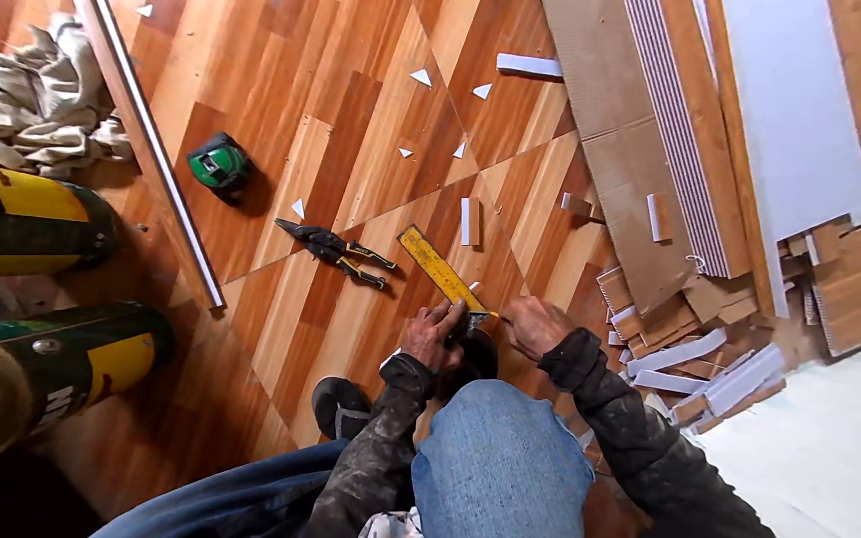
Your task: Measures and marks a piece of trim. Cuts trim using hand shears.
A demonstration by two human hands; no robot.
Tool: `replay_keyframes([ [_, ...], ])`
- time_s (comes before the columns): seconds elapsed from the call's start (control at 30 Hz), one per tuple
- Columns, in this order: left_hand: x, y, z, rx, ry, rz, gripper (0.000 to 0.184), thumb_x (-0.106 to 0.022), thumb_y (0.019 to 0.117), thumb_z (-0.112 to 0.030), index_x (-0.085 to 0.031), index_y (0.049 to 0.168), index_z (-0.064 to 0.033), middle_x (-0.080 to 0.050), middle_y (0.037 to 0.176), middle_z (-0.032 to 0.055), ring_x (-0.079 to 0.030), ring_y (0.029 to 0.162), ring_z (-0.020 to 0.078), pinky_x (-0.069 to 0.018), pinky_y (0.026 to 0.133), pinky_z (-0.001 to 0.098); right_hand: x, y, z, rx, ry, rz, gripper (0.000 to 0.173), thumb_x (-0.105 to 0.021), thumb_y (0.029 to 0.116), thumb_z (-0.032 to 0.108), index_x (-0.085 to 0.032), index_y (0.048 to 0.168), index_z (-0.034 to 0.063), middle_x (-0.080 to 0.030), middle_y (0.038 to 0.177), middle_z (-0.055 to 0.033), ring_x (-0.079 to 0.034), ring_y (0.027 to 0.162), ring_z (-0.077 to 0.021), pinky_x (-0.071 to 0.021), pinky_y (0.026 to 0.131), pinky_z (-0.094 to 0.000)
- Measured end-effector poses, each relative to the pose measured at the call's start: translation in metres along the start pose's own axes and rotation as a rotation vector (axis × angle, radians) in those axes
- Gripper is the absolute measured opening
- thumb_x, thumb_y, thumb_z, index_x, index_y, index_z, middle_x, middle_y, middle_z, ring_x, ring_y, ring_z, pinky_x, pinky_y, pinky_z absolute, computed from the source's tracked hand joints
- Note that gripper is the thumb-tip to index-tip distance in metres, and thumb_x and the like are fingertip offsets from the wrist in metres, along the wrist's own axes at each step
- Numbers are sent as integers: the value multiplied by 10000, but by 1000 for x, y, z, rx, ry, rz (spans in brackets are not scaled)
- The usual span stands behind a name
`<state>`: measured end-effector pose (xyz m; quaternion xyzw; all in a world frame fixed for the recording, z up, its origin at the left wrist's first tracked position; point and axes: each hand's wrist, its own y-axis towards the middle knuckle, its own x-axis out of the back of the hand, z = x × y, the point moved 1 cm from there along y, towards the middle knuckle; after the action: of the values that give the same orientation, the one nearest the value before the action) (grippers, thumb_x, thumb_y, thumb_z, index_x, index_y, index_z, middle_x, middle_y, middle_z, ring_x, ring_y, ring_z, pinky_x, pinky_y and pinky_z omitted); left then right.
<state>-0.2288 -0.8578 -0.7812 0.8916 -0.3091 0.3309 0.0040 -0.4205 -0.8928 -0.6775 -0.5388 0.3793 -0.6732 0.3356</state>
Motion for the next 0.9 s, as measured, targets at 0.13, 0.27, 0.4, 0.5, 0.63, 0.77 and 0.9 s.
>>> replay_keyframes([
  [0.13, 5, 2, 8, 59, -51, 2, 687, -760, 767, -201, -616, 1432, -102, -629, 1404, 178, -643, 1198, 386, -528, 992, 522, -12, 3, -19, 3, 148, -204, 351, -458, 1067, 215, -687, 1248, 19, -692, 1194, -219, -676, 1117, -381, -531, 945, -558],
  [0.27, -2, 2, 5, 74, -119, -5, 727, -772, 750, -222, -601, 1439, -69, -625, 1393, 217, -635, 1202, 403, -515, 1008, 517, -49, 31, -22, 54, 692, -414, 453, -642, 1004, 417, -697, 1187, 6, -730, 946, -128, -695, 842, -217, -563, 830, -423],
  [0.4, -4, 3, 2, 108, -251, -8, 769, -788, 817, -309, -533, 1469, 10, -627, 1381, 234, -633, 1246, 369, -491, 1076, 500, -75, 61, -7, 83, 1111, -470, 300, -686, 987, 213, -668, 1159, -33, -658, 777, -75, -546, 535, -92, -505, 532, -289],
  [0.5, -1, -2, 10, 213, -373, -66, 722, -741, 901, -385, -541, 1443, 50, -705, 1234, 217, -712, 1096, 276, -552, 1005, 432, -67, 68, -13, 98, 1168, -646, 222, -657, 993, 144, -682, 1109, -44, -647, 762, -69, -533, 562, -80, -493, 558, -284],
  [0.63, 5, -3, 26, 396, -528, -136, 452, -565, 1011, -185, -587, 1393, 56, -748, 1030, 191, -734, 827, 221, -602, 822, 389, -54, 93, -55, 31, 1202, -824, 236, -617, 1028, 180, -655, 1156, -15, -592, 729, -36, -468, 499, -73, -458, 504, -272],
  [0.77, 21, 0, 27, 510, -914, -159, 330, -482, 1064, -143, -606, 1311, 38, -754, 1022, 105, -718, 710, 146, -618, 657, 304, -52, 122, -93, -137, 1338, -793, 279, -555, 1077, 257, -608, 1242, 39, -537, 680, -26, -420, 440, -82, -412, 430, -259],
  [0.9, 30, 1, 24, 506, -1106, -213, 300, -442, 1075, -122, -615, 1232, 66, -748, 953, 133, -724, 695, 201, -633, 653, 346, -58, 136, -116, -244, 1195, -816, 314, -539, 1084, 258, -607, 1270, 14, -580, 812, -89, -475, 514, -130, -463, 504, -316],
])
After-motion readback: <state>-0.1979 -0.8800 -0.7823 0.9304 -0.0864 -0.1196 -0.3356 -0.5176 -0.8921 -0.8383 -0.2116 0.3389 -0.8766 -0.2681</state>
